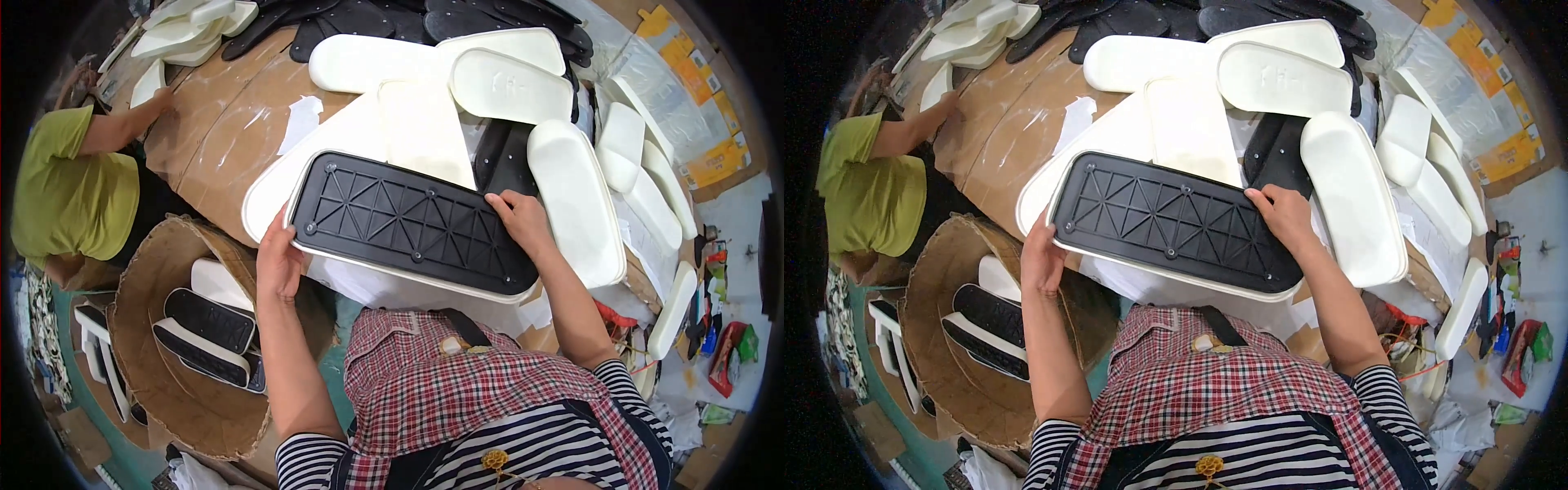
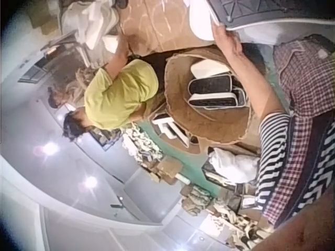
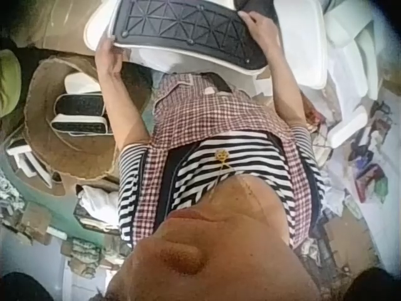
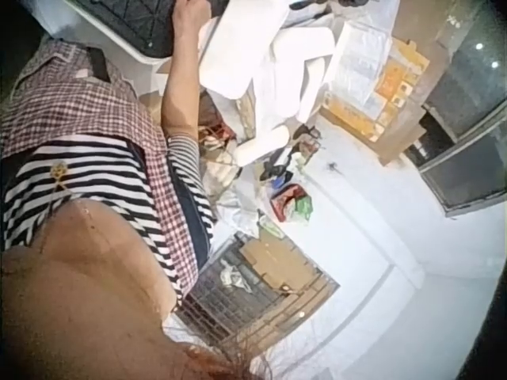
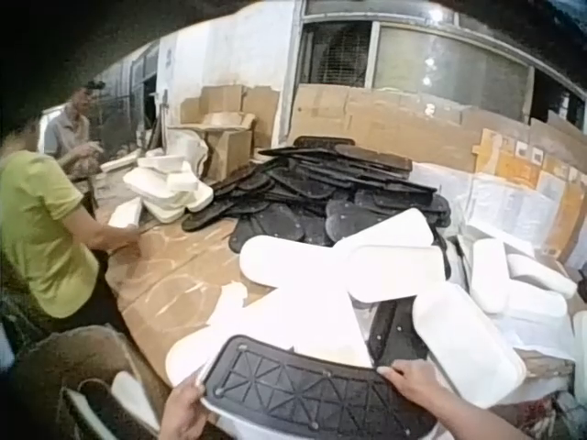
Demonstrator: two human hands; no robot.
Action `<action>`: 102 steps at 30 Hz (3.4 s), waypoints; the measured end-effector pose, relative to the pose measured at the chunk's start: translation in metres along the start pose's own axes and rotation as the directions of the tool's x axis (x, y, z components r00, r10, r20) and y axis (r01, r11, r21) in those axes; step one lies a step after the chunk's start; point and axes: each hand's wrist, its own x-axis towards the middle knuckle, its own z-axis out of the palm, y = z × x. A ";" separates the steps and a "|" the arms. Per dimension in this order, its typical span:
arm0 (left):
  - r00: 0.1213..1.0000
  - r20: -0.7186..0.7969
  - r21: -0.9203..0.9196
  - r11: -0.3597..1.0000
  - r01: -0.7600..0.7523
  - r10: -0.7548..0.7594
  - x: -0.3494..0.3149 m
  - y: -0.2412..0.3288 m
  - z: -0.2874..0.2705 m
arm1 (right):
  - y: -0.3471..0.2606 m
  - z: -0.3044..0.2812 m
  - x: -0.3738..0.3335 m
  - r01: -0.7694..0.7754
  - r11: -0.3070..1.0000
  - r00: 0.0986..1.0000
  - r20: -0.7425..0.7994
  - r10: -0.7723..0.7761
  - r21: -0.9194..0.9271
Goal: Fitting foam pads onto plastic bases and securing them with adhesive tape.
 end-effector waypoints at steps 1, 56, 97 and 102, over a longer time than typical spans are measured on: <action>1.000 0.003 0.003 1.000 0.001 -0.001 0.000 -0.001 -0.002 | 0.001 0.002 -0.001 -0.003 1.000 1.000 -0.002 0.003 0.001; 0.535 0.706 0.447 -0.294 -0.845 -0.464 -0.022 -0.159 0.245 | 0.070 0.028 -0.145 -0.161 0.002 0.965 0.157 0.209 0.987; 0.929 0.090 -0.172 0.914 0.368 -0.358 -0.159 -0.042 0.005 | -0.099 0.010 -0.264 -0.359 0.012 0.870 0.330 0.366 0.933; 0.958 0.062 -0.205 0.936 0.288 -0.281 -0.187 -0.024 -0.026 | -0.135 -0.010 -0.293 -0.411 0.107 0.908 0.397 0.133 0.905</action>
